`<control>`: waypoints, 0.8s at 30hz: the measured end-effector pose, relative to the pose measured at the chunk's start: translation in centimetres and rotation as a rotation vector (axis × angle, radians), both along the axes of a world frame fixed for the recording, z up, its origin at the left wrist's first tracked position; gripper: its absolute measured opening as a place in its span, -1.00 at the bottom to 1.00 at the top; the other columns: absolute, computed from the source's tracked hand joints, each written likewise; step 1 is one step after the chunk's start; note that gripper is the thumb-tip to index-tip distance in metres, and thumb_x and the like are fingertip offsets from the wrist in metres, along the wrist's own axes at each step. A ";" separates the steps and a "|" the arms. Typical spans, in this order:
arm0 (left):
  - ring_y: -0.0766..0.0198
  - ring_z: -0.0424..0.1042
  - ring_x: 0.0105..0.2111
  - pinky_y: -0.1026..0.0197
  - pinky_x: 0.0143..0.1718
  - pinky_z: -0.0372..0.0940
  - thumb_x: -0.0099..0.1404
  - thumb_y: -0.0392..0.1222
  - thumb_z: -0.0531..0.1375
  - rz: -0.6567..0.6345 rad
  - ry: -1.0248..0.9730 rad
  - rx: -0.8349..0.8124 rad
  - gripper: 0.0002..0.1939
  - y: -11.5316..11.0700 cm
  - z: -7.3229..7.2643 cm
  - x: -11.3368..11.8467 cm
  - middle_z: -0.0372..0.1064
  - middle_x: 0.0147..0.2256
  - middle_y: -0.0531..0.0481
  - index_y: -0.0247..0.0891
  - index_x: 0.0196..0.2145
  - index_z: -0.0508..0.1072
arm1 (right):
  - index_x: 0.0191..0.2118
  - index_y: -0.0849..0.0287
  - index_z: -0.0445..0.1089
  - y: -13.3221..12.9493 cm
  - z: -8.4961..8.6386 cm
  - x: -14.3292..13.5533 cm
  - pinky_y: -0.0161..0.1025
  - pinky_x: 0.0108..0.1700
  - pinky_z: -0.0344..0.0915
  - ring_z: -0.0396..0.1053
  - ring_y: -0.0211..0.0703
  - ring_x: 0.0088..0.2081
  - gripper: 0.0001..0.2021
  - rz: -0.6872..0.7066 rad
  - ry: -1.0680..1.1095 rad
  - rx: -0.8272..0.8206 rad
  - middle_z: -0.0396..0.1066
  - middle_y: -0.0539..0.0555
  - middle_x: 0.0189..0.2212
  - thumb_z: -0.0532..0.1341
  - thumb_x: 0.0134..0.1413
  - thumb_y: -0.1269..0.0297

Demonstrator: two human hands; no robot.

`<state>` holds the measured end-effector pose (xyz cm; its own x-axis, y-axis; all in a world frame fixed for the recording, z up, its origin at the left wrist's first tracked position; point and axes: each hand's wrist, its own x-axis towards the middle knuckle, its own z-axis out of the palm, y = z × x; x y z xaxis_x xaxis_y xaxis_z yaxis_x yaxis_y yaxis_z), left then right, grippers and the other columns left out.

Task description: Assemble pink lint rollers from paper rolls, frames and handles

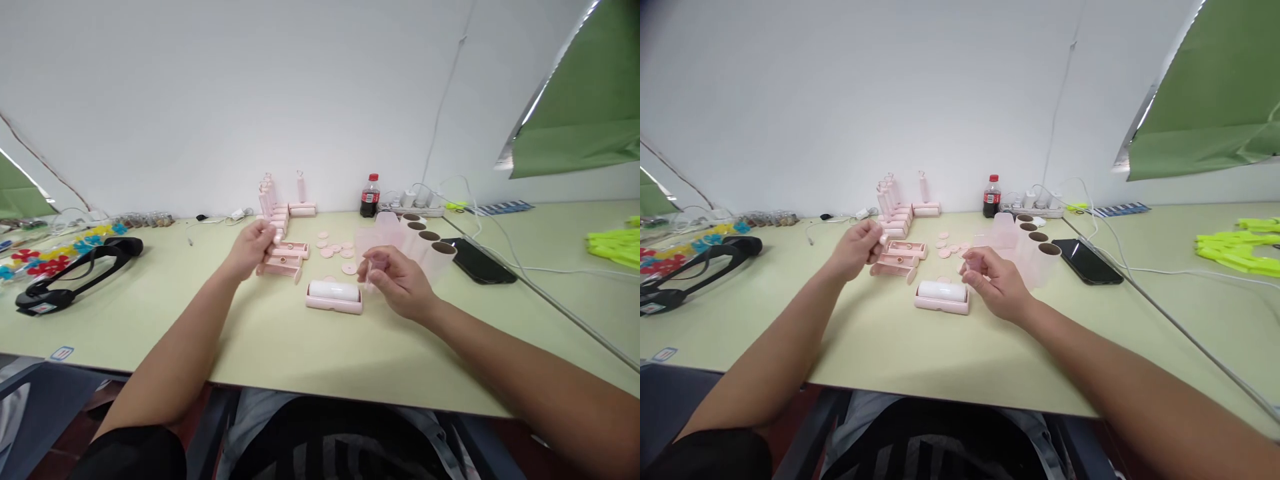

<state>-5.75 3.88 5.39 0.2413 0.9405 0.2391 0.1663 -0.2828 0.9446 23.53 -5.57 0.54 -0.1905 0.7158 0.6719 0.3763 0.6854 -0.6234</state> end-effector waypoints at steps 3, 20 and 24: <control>0.44 0.23 -0.68 0.38 -0.68 0.09 0.17 0.27 0.27 -0.288 -0.014 -0.011 -0.51 -2.7 -1.3 3.4 0.31 -0.59 0.14 -0.20 -0.35 0.24 | -0.01 0.14 0.40 -0.2 -0.1 0.0 -0.29 -0.44 0.26 0.30 -0.24 -0.52 -0.59 0.025 -0.178 0.013 0.36 -0.03 -0.52 0.12 0.28 -0.09; 0.31 0.32 -0.47 0.27 -0.43 0.18 0.37 0.04 0.11 -0.438 0.444 0.331 -0.70 -4.6 -3.3 5.3 0.40 -0.47 0.03 -0.24 -0.34 0.45 | -0.10 0.16 0.50 -0.3 0.3 -0.4 -0.31 -0.44 0.18 0.29 -0.23 -0.52 -0.72 -0.007 -0.545 0.062 0.42 0.02 -0.52 0.17 0.27 0.10; 0.31 0.30 -0.48 0.26 -0.43 0.14 0.39 -0.05 0.07 -0.468 0.538 0.392 -0.71 -4.6 -3.3 5.4 0.40 -0.49 0.03 -0.25 -0.37 0.46 | -0.08 0.18 0.51 -0.3 0.3 -0.2 -0.30 -0.44 0.21 0.33 -0.22 -0.51 -0.70 -0.006 -0.591 0.058 0.46 0.05 -0.50 0.17 0.27 0.10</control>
